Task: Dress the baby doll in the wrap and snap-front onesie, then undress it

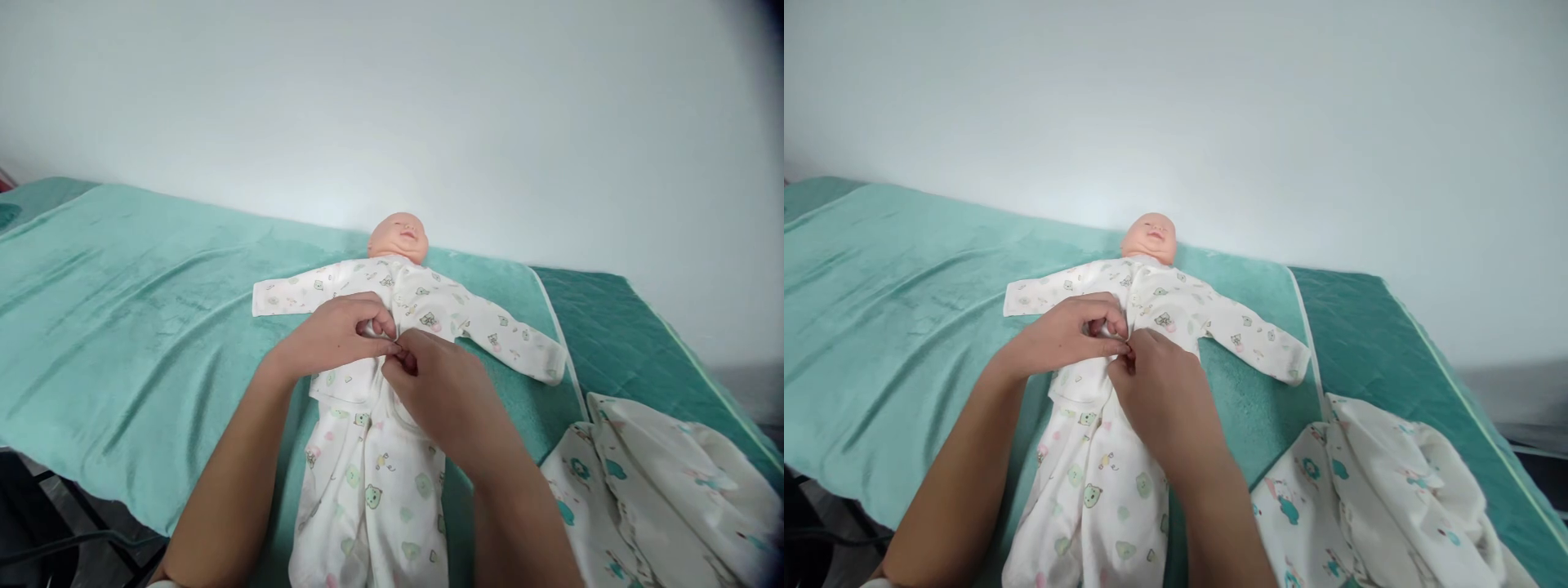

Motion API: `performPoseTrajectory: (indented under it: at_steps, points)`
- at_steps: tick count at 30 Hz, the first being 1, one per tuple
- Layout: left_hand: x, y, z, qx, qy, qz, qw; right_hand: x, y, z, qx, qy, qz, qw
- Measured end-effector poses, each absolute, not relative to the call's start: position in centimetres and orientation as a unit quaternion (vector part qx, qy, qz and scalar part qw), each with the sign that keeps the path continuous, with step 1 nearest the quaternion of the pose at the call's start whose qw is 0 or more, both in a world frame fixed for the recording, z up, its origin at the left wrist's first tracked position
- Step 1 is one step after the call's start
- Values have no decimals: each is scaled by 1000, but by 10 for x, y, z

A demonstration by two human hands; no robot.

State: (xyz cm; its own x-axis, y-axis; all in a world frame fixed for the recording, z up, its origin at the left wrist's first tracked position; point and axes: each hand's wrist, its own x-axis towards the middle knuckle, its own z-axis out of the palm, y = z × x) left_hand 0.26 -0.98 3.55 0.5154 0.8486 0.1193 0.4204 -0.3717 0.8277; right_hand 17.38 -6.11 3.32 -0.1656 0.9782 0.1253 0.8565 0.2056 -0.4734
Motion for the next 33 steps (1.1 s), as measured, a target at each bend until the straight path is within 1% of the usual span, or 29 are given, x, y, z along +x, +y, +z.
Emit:
performPoseTrajectory:
  at_steps: [5, 7, 9, 10, 12, 14, 16, 18, 20, 22, 26, 30, 33]
  points:
    - [4, -10, 36, 784, 394, 285, 386, 188, -63, 28, -558, -728, 269, 293]
    - [6, -8, 33, 777, 399, 328, 360, 192, -62, 25, -533, -698, 343, 332]
    - [10, -6, 29, 768, 397, 393, 315, 194, -60, 22, -509, -646, 402, 403]
    - [12, -4, 27, 768, 390, 416, 292, 194, -58, 20, -501, -615, 406, 453]
    - [15, -2, 22, 782, 377, 425, 257, 193, -54, 16, -496, -564, 359, 554]
    - [18, -1, 20, 802, 382, 395, 234, 193, -48, 11, -493, -553, 283, 609]
    - [20, -1, 18, 810, 398, 371, 220, 192, -43, 6, -494, -582, 236, 602]
    - [21, 0, 17, 811, 401, 366, 215, 192, -39, -2, -511, -618, 218, 556]
    - [21, 1, 16, 810, 394, 380, 210, 193, -34, -9, -538, -637, 224, 504]
    - [21, 2, 15, 804, 393, 396, 206, 194, -31, -14, -558, -634, 249, 475]
    - [24, 2, 14, 792, 404, 415, 193, 196, -29, -18, -567, -610, 288, 474]
    - [26, 1, 13, 786, 425, 413, 175, 193, -32, -15, -566, -620, 261, 478]
    - [26, 2, 12, 766, 441, 424, 199, 188, -35, -12, -566, -640, 229, 466]
